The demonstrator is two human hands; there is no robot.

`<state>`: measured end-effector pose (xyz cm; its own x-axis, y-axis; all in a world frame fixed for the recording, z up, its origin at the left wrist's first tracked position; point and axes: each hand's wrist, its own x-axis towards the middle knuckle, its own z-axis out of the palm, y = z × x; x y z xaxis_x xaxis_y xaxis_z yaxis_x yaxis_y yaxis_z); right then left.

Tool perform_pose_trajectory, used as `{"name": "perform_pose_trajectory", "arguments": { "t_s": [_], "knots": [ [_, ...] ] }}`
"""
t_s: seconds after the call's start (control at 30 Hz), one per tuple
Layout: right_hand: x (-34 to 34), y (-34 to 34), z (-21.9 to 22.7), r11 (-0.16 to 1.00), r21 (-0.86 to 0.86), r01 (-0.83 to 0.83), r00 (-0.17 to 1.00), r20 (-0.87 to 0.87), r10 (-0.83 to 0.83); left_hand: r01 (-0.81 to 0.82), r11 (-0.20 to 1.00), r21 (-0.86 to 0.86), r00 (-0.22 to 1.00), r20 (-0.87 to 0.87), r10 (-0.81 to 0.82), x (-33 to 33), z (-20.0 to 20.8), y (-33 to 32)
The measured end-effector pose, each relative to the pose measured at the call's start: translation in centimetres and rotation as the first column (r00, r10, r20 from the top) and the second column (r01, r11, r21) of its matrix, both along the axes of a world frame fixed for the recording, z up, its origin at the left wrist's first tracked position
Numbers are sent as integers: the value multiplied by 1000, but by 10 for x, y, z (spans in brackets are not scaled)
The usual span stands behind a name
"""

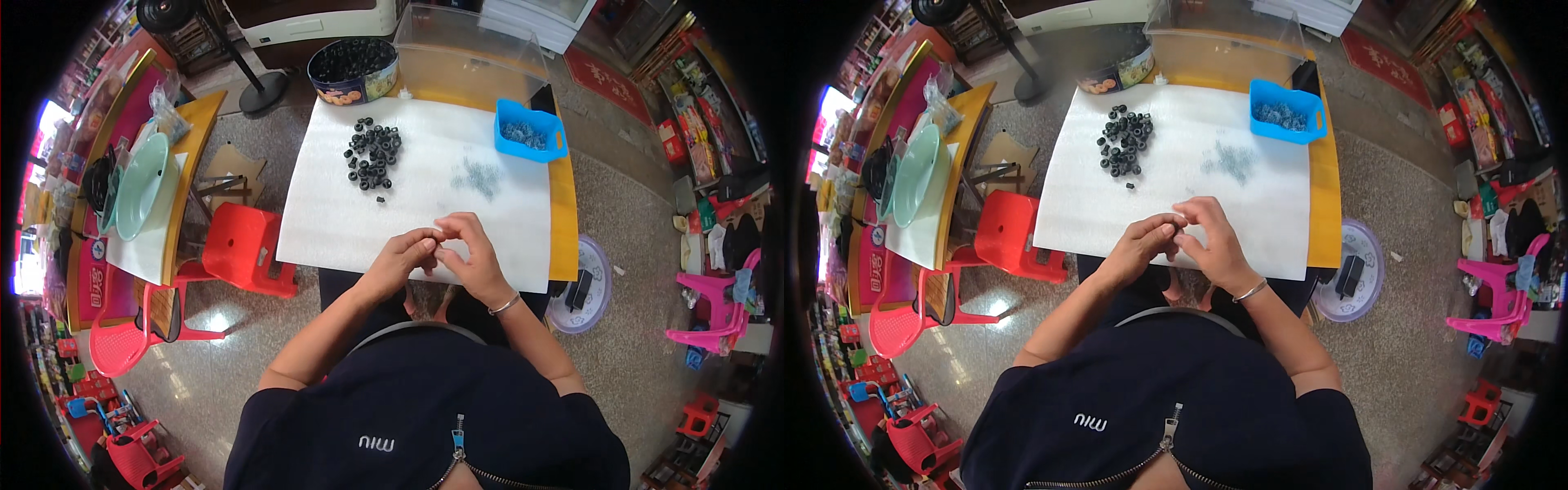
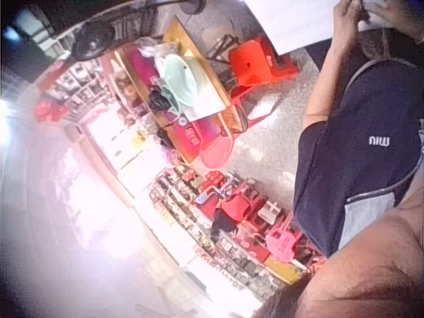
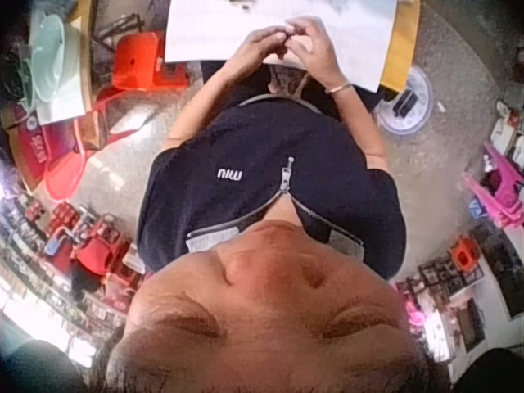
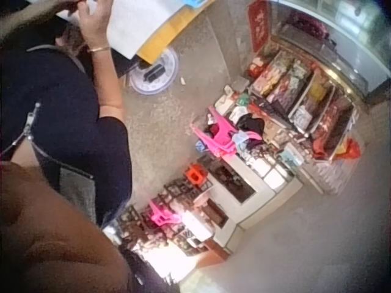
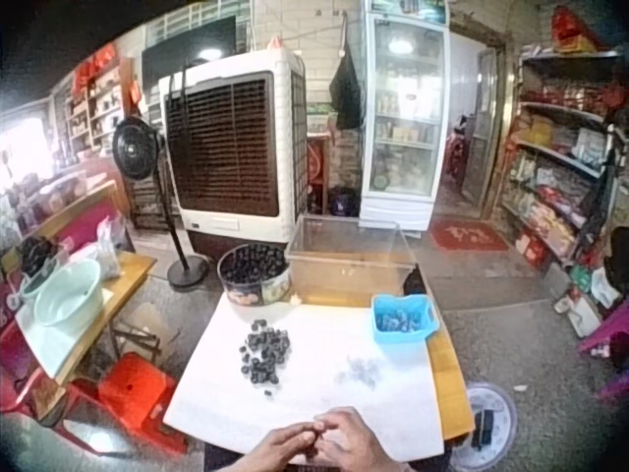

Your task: The recorder is assembling small black plastic grommets with tiny metal inserts by hand.

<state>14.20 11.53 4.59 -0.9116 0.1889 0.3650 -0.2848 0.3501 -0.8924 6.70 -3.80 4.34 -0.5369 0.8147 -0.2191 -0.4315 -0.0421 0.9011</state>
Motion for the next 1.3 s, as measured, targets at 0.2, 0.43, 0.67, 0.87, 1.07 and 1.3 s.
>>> {"name": "perform_pose_trajectory", "arguments": {
  "t_s": [0.2, 0.43, 0.67, 0.87, 1.07, 1.3],
  "knots": [
    [11, -21, 5, 850, -527, 8, 942, 290, 171, -47, 997, -58, 999, 17, 48, 28, 13, 10],
    [11, -32, -5, 921, -364, 136, 978, 196, -67, -62, 992, -113, 997, 37, 67, 39, 26, 14],
    [1, -15, 15, 998, 61, -33, 996, 83, 28, -176, 979, 99, 964, 217, 151, 11, -7, 5],
    [-23, 8, 16, 974, 220, -57, 997, 59, 45, -215, 957, 196, 953, 255, 162, 7, 3, 15],
    [-118, 76, 43, 964, -94, 251, 968, 13, -250, -208, 970, 129, 950, 261, 169, -8, 2, 7],
    [-229, 182, 82, 851, -45, 523, 845, -102, -525, -163, 987, 9, 948, 280, 154, -4, -8, 0]
  ]
}}
